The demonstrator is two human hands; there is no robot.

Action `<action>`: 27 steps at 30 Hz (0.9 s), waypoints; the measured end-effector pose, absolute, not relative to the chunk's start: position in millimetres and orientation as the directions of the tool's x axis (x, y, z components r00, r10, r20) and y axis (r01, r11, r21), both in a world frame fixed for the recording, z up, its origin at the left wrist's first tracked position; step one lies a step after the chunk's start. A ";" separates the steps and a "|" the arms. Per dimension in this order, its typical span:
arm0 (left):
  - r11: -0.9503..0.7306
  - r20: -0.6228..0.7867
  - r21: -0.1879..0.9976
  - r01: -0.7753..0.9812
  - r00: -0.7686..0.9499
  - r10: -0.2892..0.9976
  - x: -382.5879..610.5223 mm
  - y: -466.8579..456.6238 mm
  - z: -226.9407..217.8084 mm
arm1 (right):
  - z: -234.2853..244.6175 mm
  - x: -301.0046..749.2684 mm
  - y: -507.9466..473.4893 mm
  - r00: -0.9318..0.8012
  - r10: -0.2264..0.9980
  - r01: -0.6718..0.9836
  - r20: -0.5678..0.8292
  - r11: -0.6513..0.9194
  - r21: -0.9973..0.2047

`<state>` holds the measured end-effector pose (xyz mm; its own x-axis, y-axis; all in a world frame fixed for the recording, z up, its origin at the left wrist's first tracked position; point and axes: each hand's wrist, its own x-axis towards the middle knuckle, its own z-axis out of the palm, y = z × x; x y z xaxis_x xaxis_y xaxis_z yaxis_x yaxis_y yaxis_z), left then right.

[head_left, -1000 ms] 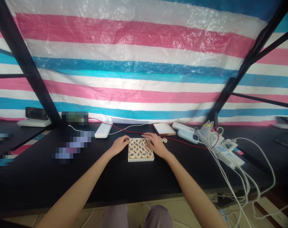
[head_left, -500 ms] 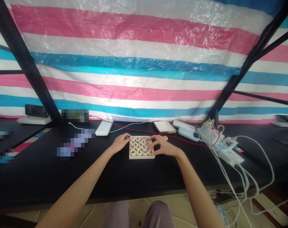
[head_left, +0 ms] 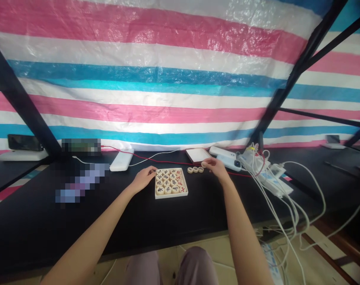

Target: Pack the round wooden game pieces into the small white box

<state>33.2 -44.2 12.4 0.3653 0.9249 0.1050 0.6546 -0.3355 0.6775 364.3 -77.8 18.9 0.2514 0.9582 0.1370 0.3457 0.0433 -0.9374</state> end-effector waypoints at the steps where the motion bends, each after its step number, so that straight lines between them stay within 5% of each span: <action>1: -0.336 0.104 0.673 0.659 0.365 0.925 33.1 -43.7 11.8 | 15.3 371.7 -76.3 0.313 0.943 0.357 0.114 -0.005 -0.934; 8: -0.338 0.098 0.662 0.668 0.371 0.924 32.9 -43.0 9.8 | -1.2 378.7 -73.1 0.404 0.914 0.407 0.021 -0.159 -0.900; 15: -0.350 0.111 0.684 0.640 0.383 0.917 32.1 -43.8 11.0 | 9.9 370.7 -67.1 0.466 0.833 0.576 0.300 -0.028 -0.817; 17: -0.360 0.123 0.681 0.638 0.384 0.915 32.0 -43.5 10.5 | 15.5 354.9 -70.2 0.367 0.823 0.623 0.433 0.128 -0.772; 20: -0.373 0.139 0.674 0.637 0.387 0.912 32.2 -44.3 10.2 | 20.0 318.8 -80.3 0.002 0.836 0.654 0.549 0.414 -0.633; 23: -0.369 0.142 0.675 0.639 0.378 0.915 32.6 -46.3 10.5 | 18.8 287.0 -90.8 -0.323 0.796 0.677 0.512 0.573 -0.463; 27: -0.358 0.130 0.675 0.645 0.374 0.918 32.8 -47.6 10.7 | 15.9 273.3 -93.9 -0.444 0.788 0.718 0.426 0.598 -0.357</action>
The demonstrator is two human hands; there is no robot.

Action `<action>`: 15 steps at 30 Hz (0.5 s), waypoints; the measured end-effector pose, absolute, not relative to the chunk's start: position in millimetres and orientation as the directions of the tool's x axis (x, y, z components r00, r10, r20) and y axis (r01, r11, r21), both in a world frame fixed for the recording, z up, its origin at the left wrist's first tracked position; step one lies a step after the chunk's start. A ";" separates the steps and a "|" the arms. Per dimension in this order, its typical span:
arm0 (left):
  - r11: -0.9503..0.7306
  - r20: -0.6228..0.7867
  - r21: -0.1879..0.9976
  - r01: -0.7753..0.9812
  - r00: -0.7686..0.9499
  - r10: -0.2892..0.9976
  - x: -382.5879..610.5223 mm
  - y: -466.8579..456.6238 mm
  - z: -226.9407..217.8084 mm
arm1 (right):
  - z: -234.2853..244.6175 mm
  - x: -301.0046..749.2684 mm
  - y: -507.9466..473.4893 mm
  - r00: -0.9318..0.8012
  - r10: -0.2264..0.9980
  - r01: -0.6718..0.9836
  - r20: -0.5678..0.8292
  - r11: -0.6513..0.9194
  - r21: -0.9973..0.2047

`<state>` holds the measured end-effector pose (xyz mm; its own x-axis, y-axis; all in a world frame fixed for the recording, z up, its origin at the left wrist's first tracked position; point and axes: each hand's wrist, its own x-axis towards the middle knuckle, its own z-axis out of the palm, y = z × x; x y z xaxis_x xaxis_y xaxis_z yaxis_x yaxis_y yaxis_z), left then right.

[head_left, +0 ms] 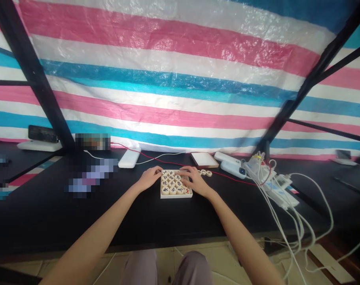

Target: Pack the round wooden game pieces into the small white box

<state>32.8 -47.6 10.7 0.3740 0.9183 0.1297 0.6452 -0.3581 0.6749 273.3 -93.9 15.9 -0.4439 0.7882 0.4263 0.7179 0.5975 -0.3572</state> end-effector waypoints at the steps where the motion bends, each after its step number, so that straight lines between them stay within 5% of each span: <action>1: -0.356 0.125 0.673 0.648 0.374 0.919 32.8 -47.6 10.7 | 16.0 273.6 -93.0 -0.432 0.790 0.730 0.435 0.589 -0.346; 7: -0.348 0.116 0.684 0.641 0.376 0.919 32.7 -45.9 10.5 | 18.0 278.8 -88.1 -0.429 0.786 0.763 0.445 0.579 -0.287; 15: -0.345 0.106 0.686 0.641 0.381 0.918 32.1 -43.0 8.2 | 14.4 280.4 -79.4 -0.395 0.810 0.712 0.433 0.568 -0.412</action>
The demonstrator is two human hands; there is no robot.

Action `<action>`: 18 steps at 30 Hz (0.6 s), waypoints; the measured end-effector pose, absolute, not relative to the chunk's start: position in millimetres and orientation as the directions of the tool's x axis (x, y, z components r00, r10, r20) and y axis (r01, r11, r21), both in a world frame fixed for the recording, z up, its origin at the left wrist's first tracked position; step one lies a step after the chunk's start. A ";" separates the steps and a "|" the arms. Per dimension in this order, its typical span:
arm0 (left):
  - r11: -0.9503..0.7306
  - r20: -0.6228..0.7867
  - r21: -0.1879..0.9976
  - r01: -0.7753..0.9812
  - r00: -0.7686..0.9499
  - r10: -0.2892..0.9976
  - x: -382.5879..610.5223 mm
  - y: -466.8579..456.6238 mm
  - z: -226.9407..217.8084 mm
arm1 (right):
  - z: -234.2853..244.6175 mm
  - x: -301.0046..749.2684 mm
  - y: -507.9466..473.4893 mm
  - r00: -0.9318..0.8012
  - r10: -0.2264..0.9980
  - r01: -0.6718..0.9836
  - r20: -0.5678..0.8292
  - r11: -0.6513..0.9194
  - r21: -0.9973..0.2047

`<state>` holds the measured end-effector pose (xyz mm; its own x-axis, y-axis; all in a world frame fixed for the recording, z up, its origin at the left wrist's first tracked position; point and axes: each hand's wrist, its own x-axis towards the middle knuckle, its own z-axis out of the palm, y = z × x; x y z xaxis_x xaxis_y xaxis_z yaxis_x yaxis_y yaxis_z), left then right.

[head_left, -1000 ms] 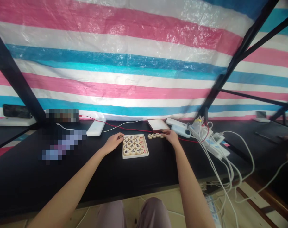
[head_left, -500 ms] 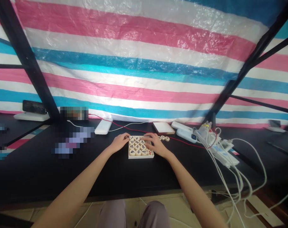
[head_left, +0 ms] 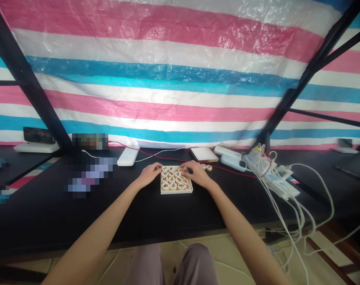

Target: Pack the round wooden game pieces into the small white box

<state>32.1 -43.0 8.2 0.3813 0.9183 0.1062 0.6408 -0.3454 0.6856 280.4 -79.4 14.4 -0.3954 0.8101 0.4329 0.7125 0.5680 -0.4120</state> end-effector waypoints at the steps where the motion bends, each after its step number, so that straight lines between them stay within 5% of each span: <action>1: -0.346 0.106 0.684 0.642 0.382 0.918 32.0 -43.3 8.4 | 14.5 279.6 -79.1 -0.380 0.818 0.723 0.432 0.554 -0.412; 10: -0.353 0.106 0.669 0.654 0.386 0.916 31.9 -42.4 9.0 | 26.4 306.3 -88.0 -0.062 0.852 0.748 0.519 0.384 -0.542; 18: -0.349 0.103 0.667 0.658 0.382 0.918 32.7 -40.5 7.0 | 27.1 324.7 -94.5 -0.254 0.913 0.834 0.320 0.375 -0.405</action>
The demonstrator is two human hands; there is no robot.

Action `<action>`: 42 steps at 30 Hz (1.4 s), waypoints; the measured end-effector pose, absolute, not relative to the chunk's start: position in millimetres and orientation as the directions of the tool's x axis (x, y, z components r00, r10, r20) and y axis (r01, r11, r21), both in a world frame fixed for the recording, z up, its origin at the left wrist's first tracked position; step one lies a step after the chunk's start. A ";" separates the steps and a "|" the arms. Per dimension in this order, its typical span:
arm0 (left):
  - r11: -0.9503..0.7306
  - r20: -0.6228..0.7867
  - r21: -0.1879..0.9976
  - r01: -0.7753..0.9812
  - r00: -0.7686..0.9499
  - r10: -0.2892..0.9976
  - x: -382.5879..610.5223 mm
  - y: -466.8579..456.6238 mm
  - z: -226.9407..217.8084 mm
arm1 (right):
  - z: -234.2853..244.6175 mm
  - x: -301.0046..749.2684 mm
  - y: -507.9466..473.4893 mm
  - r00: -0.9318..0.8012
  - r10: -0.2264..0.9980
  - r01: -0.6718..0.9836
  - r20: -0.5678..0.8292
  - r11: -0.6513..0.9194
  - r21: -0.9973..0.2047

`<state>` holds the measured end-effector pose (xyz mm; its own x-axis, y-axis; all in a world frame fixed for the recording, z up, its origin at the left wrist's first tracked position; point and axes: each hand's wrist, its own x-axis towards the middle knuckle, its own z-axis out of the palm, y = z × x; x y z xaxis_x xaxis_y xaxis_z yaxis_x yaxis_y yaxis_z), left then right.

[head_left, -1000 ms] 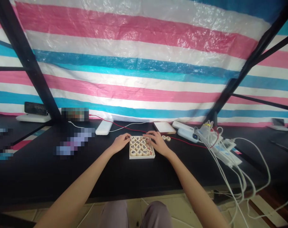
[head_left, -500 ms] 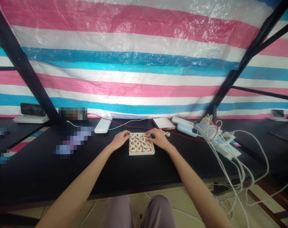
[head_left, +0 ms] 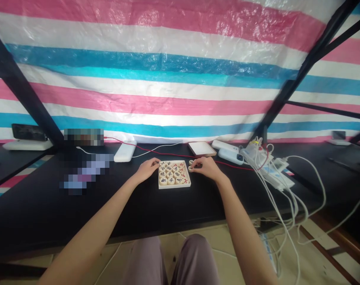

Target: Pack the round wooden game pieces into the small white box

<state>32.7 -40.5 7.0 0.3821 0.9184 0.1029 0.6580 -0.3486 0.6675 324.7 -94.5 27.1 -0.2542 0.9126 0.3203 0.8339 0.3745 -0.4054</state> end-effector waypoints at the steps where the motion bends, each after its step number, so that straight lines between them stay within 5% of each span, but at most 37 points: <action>1: -0.348 0.102 0.667 0.658 0.382 0.918 32.8 -40.9 7.4 | 26.1 323.5 -93.9 -0.269 0.906 0.840 0.327 0.386 -0.381; 9: -0.357 0.109 0.668 0.653 0.389 0.915 34.2 -45.2 11.5 | 24.8 324.0 -91.8 -0.255 0.873 0.894 0.415 0.377 -0.242; 14: -0.348 0.102 0.669 0.657 0.382 0.919 34.7 -45.7 11.7 | 30.7 305.7 -98.4 -0.292 0.842 0.826 0.454 0.461 -0.324; 19: -0.344 0.103 0.678 0.649 0.380 0.919 33.8 -46.5 12.0 | 29.5 283.9 -101.3 -0.512 0.769 0.658 0.383 0.638 -0.400; 25: -0.345 0.106 0.674 0.653 0.377 0.920 33.4 -46.5 11.5 | 25.5 281.2 -97.6 -0.576 0.743 0.595 0.340 0.667 -0.448; 34: -0.356 0.098 0.660 0.662 0.393 0.914 33.2 -45.4 12.2 | 19.6 282.1 -93.3 -0.369 0.829 0.633 0.421 0.556 -0.539; 38: -0.353 0.101 0.666 0.657 0.390 0.915 33.4 -47.2 14.4 | 27.4 305.8 -92.9 -0.146 0.852 0.652 0.503 0.465 -0.599; 42: -0.360 0.111 0.673 0.646 0.392 0.913 33.6 -48.1 14.0 | 34.9 337.2 -98.7 -0.022 0.871 0.809 0.490 0.303 -0.503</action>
